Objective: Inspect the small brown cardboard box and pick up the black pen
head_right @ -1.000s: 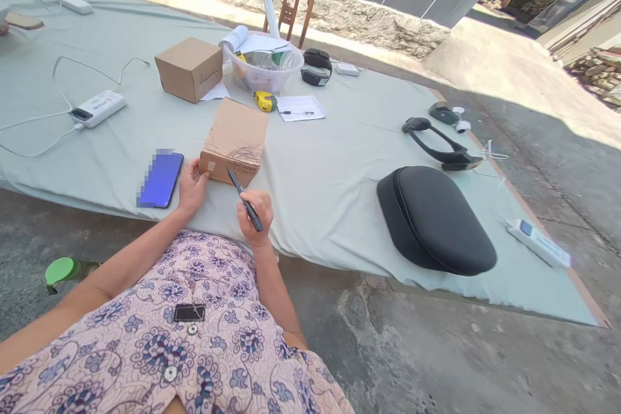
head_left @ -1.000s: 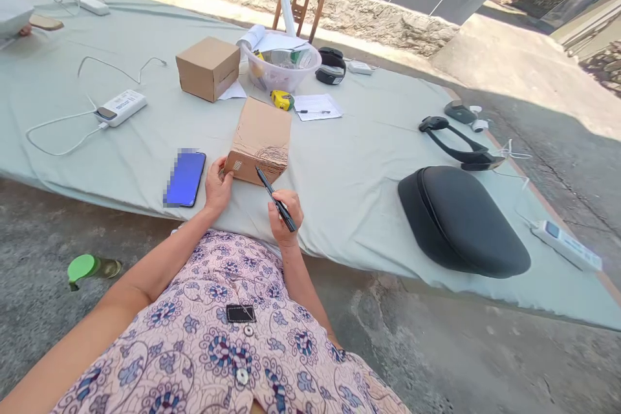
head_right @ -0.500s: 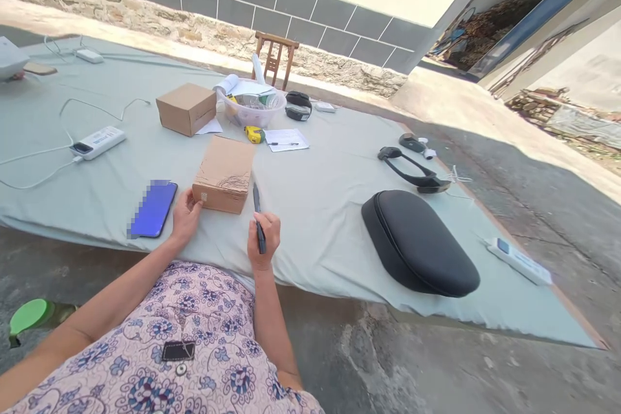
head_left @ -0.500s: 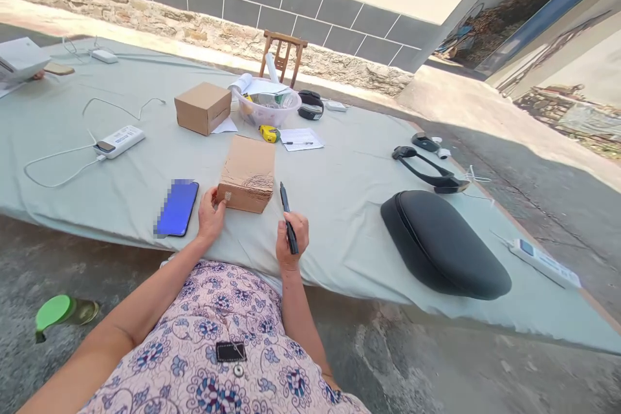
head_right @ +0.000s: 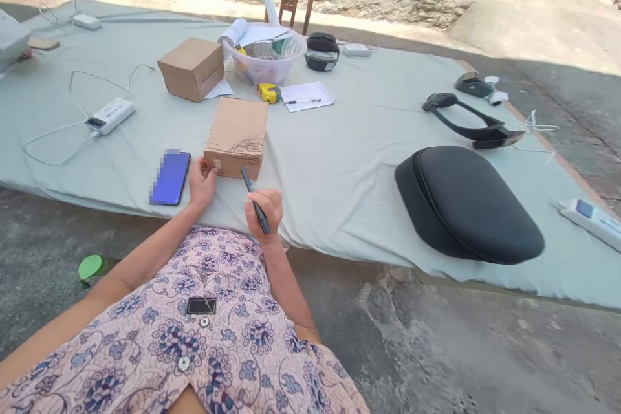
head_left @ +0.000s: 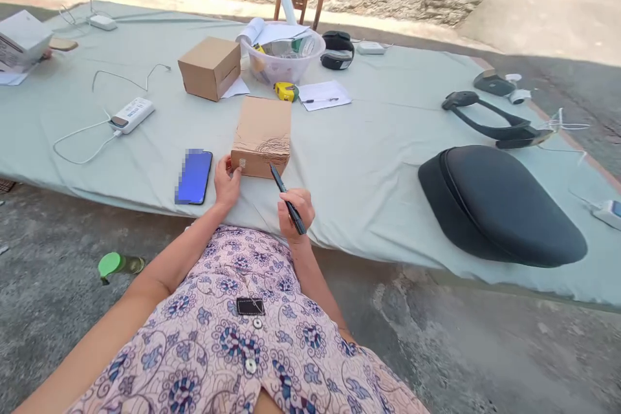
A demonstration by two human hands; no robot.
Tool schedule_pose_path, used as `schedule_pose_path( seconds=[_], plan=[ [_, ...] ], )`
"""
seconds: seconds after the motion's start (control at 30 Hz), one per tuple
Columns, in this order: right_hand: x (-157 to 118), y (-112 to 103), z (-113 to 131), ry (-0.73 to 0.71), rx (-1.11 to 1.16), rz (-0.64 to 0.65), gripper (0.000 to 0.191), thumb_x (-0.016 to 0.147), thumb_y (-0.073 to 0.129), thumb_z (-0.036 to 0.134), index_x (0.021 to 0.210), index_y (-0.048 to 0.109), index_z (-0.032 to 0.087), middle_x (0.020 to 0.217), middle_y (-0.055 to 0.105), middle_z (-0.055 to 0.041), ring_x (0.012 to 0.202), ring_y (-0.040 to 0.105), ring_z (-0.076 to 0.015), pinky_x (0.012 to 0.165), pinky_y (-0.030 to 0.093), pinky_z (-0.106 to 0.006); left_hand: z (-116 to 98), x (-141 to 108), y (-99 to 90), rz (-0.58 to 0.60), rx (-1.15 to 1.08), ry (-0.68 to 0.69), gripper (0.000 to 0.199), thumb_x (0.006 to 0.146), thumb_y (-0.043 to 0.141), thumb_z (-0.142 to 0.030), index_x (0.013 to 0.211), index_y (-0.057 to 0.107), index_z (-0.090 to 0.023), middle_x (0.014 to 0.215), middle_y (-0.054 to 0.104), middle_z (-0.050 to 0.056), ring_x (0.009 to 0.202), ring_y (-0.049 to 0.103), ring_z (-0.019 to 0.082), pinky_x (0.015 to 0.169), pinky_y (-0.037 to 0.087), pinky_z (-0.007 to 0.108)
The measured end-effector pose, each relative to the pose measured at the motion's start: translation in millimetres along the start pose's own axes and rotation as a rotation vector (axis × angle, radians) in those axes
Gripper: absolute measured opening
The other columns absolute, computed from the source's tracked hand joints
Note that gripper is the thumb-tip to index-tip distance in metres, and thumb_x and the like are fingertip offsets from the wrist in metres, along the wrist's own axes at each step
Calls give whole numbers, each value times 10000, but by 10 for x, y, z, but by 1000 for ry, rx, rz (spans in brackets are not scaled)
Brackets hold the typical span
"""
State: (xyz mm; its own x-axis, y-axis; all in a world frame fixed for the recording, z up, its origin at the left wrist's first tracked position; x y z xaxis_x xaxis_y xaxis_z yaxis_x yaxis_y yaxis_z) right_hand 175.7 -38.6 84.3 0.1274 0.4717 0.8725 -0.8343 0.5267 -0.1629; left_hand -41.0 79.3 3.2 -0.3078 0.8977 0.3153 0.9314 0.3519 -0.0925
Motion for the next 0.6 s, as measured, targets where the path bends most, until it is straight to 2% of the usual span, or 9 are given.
schedule_pose_path(
  seconds=[0.07, 0.2, 0.43, 0.5, 0.6],
  plan=[
    [-22, 113, 46, -6, 29, 73, 104, 933, 559, 230, 1008, 621, 266, 859, 651, -26, 806, 629, -186, 770, 512, -355, 29, 10, 7, 5, -5, 4, 374, 852, 671, -259, 1209, 576, -200, 1181, 627, 103, 1136, 631, 226, 1032, 510, 397],
    [42, 207, -6, 10, 59, 123, 140, 933, 569, 205, 1030, 643, 273, 914, 673, -33, 863, 638, -186, 816, 507, -347, 22, 7, 6, 16, -3, 24, 387, 872, 674, -310, 1229, 569, -204, 1199, 628, 102, 1168, 620, 229, 1049, 503, 391],
    [-5, 415, -148, 125, -50, 330, 187, 965, 498, 314, 987, 677, 263, 923, 693, -47, 908, 653, -191, 872, 505, -355, -90, -26, 6, 29, 30, 26, 377, 889, 641, -325, 1234, 564, -195, 1216, 627, 109, 1159, 626, 229, 1038, 512, 379],
    [-46, 408, -181, 156, -53, 341, 193, 963, 493, 328, 953, 674, 261, 911, 703, -42, 897, 656, -191, 873, 502, -361, -101, -27, 6, 26, 33, 23, 374, 887, 633, -307, 1235, 564, -188, 1219, 623, 114, 1161, 625, 229, 1040, 511, 381],
    [-83, 293, -249, 202, -88, 257, 199, 957, 500, 336, 884, 659, 241, 847, 707, -38, 833, 657, -191, 841, 495, -362, -83, -21, 8, 21, 21, 12, 387, 880, 642, -294, 1246, 563, -198, 1232, 618, 110, 1176, 618, 228, 1049, 509, 380]
  ],
)
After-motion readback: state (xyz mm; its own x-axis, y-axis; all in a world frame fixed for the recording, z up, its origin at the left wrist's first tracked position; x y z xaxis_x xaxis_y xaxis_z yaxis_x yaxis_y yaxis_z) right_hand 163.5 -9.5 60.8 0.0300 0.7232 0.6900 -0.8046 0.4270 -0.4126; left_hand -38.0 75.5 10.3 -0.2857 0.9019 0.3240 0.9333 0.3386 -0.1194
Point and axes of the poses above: each hand's wrist, its own x-axis towards the middle knuckle, its own y-axis out of the palm, z = x × y, the point moved 7 cm from there along x, towards the middle knuckle
